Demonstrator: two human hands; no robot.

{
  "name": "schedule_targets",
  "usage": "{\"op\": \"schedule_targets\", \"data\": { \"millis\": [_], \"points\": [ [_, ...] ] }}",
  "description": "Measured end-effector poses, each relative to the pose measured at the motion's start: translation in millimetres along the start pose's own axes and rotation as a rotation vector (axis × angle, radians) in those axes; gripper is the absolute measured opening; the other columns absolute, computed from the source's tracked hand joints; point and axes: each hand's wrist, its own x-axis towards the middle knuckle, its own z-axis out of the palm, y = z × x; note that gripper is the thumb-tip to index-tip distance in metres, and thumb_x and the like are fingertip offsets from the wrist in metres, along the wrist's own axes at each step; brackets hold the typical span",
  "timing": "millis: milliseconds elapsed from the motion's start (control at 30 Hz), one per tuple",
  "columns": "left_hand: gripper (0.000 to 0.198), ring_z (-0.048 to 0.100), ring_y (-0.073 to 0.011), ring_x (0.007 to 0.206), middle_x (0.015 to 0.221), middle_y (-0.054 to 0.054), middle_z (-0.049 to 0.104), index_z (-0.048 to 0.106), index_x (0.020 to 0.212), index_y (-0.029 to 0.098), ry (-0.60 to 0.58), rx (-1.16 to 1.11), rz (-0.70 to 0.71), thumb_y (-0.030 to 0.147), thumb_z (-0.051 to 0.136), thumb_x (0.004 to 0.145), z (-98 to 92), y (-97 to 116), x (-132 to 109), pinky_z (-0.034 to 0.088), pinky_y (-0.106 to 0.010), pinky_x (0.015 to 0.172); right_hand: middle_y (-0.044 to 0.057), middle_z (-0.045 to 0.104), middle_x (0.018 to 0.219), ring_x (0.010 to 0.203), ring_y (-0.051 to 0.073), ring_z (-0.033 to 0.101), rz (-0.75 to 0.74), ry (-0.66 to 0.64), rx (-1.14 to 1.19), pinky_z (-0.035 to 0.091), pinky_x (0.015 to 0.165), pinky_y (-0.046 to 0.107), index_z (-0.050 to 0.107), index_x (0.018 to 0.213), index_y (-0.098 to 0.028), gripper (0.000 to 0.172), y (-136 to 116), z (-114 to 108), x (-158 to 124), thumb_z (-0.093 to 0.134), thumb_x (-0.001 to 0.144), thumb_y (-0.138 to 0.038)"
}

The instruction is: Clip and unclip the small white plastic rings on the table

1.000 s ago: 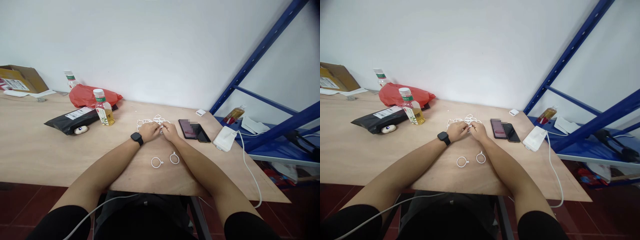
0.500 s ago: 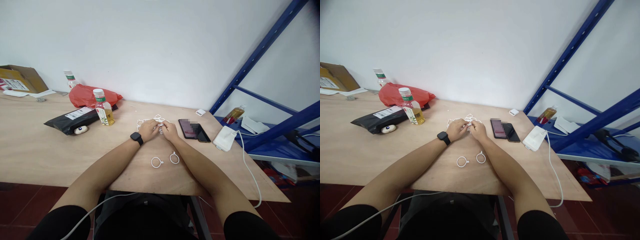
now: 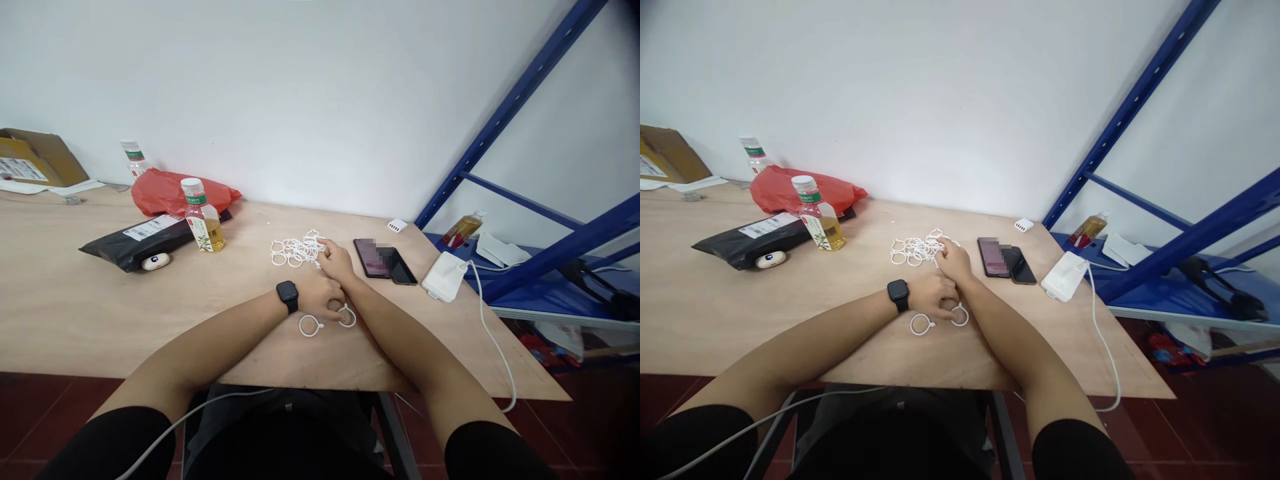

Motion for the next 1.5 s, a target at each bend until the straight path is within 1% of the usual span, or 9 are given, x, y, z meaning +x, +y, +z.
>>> {"op": "schedule_targets", "data": {
  "millis": [133, 233, 333, 433, 700, 833, 1100, 1300, 1500],
  "points": [
    [0.012, 0.063, -0.0136, 0.07, 0.078, -0.002, 0.07, 0.072, 0.082, 0.02, 0.007, -0.1, -0.106, 0.027, 0.065, 0.076, 2.1, -8.1, -1.0, 0.046, -0.025, 0.068, -0.005, 0.058, 0.058, 0.058, 0.014, 0.052, 0.023, 0.01, 0.026, 0.036, 0.06, 0.025, 0.069, 0.106, -0.023, 0.032, 0.8, 0.8, 0.9, 0.052, 0.079, -0.023],
    [0.009, 0.06, -0.0124, 0.066, 0.075, 0.0, 0.069, 0.071, 0.076, 0.019, 0.045, -0.108, -0.207, 0.018, 0.063, 0.072, 0.6, -18.8, -4.7, 0.046, -0.024, 0.067, -0.006, 0.055, 0.055, 0.056, 0.014, 0.052, 0.049, 0.04, 0.065, 0.037, 0.059, 0.025, 0.07, 0.1, -0.022, 0.027, 2.3, 0.6, 1.8, 0.052, 0.08, -0.025],
    [0.009, 0.059, -0.0128, 0.066, 0.073, 0.001, 0.067, 0.068, 0.076, 0.019, 0.109, -0.094, -0.29, 0.016, 0.06, 0.071, -3.6, -26.1, -6.9, 0.046, -0.025, 0.066, -0.005, 0.053, 0.054, 0.055, 0.013, 0.051, 0.065, 0.077, 0.138, 0.037, 0.058, 0.024, 0.07, 0.096, -0.021, 0.024, 2.2, -0.8, 2.1, 0.052, 0.081, -0.027],
    [0.009, 0.06, -0.0155, 0.075, 0.082, -0.002, 0.067, 0.065, 0.08, 0.019, 0.273, -0.03, -0.412, 0.018, 0.057, 0.075, -9.3, -29.9, -8.0, 0.047, -0.027, 0.07, -0.004, 0.055, 0.056, 0.054, 0.013, 0.051, 0.075, 0.102, 0.25, 0.039, 0.057, 0.025, 0.07, 0.092, -0.019, 0.024, 1.3, -2.1, 2.5, 0.053, 0.084, -0.033],
    [0.012, 0.062, -0.0173, 0.079, 0.091, -0.003, 0.069, 0.061, 0.093, 0.021, 0.54, 0.069, -0.736, 0.024, 0.052, 0.087, -19.1, -41.1, -15.6, 0.047, -0.03, 0.074, -0.001, 0.058, 0.059, 0.058, 0.014, 0.056, 0.038, 0.049, 0.441, 0.043, 0.06, 0.024, 0.067, 0.084, -0.018, 0.039, -0.6, -5.1, 0.3, 0.045, 0.091, -0.05],
    [0.013, 0.063, -0.0172, 0.079, 0.094, -0.004, 0.07, 0.061, 0.094, 0.02, 0.582, 0.068, -0.754, 0.028, 0.052, 0.089, -20.3, -42.5, -16.1, 0.046, -0.03, 0.074, -0.001, 0.061, 0.063, 0.06, 0.014, 0.056, -0.032, -0.025, 0.368, 0.043, 0.06, 0.024, 0.067, 0.081, -0.018, 0.031, -2.6, -2.8, -1.9, 0.051, 0.088, -0.043],
    [0.016, 0.062, -0.016, 0.078, 0.097, -0.005, 0.069, 0.061, 0.098, 0.019, 0.624, 0.036, -0.726, 0.025, 0.049, 0.091, -17.9, -46.7, -16.7, 0.047, -0.029, 0.074, -0.003, 0.061, 0.062, 0.06, 0.014, 0.057, -0.058, -0.114, 0.322, 0.043, 0.062, 0.024, 0.066, 0.097, -0.02, 0.025, 2.7, 3.4, -0.4, 0.049, 0.089, -0.036],
    [0.014, 0.062, -0.0156, 0.078, 0.097, -0.003, 0.07, 0.062, 0.096, 0.02, 0.581, 0.053, -0.679, 0.029, 0.053, 0.091, -17.7, -43.4, -15.7, 0.047, -0.029, 0.075, 0.0, 0.067, 0.077, 0.067, 0.015, 0.06, -0.063, -0.087, 0.314, 0.045, 0.066, 0.025, 0.065, 0.097, -0.02, 0.023, 6.2, 4.0, 0.0, 0.047, 0.089, -0.033],
    [0.017, 0.063, -0.016, 0.081, 0.096, -0.003, 0.07, 0.063, 0.099, 0.02, 0.528, 0.075, -0.667, 0.03, 0.052, 0.092, -17.5, -41.5, -14.5, 0.047, -0.029, 0.077, 0.001, 0.067, 0.077, 0.071, 0.016, 0.06, -0.095, -0.082, 0.288, 0.044, 0.068, 0.026, 0.066, 0.092, -0.02, 0.022, 2.8, 0.3, -0.5, 0.047, 0.086, -0.027]
  ]
}}
